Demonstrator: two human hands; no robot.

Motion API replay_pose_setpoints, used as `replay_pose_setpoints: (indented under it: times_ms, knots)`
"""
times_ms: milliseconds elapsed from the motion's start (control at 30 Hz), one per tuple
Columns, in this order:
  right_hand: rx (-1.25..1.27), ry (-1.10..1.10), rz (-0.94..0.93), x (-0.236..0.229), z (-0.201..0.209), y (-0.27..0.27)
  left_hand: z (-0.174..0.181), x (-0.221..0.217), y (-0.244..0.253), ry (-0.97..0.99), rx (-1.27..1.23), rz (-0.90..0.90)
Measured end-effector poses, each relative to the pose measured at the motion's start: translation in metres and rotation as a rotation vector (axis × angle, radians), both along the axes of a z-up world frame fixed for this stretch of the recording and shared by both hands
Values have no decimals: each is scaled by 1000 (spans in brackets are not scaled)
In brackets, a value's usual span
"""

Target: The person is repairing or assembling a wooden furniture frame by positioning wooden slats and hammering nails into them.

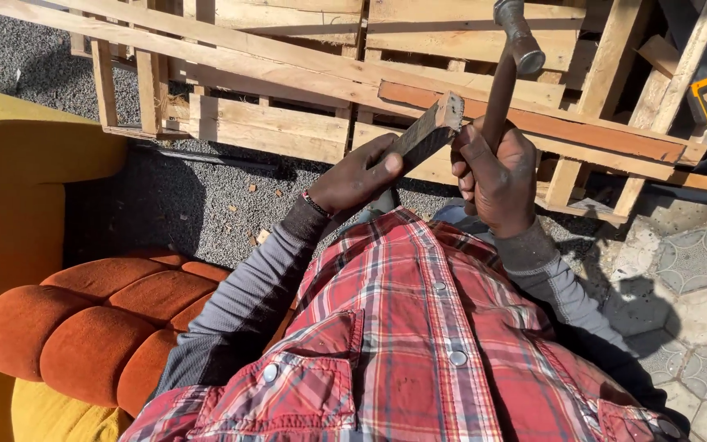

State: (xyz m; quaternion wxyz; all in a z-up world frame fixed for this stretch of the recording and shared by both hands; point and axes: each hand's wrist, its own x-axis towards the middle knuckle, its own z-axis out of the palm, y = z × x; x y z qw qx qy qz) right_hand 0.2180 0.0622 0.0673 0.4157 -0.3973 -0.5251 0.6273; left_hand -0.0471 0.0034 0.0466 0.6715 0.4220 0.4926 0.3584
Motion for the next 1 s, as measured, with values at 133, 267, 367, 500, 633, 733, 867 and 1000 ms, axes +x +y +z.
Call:
replay_pose_setpoints:
  times_ms: [133, 267, 367, 500, 633, 733, 867, 1000]
  knots:
    - [198, -71, -49, -12, 0, 1, 36, 26, -4, 121, 100, 163]
    - [319, -217, -136, -16, -15, 1, 39, 51, -10, 216, 91, 330]
    - [158, -151, -155, -36, 14, -16, 12, 52, -7, 355, 73, 364]
    - [-153, 4, -145, -42, 34, -18, -7, 49, -7, 366, 62, 358]
    - [-426, 113, -84, -33, 57, -15, -7, 49, -5, 289, 90, 335]
    - [-367, 89, -31, -23, 47, -16, 12, 43, 0, 187, 78, 302]
    - [-126, 36, 48, -12, 18, -13, 3, 33, -4, 68, 92, 228]
    - [-15, -9, 53, -7, -17, -6, -19, 30, -9, -6, 83, 212]
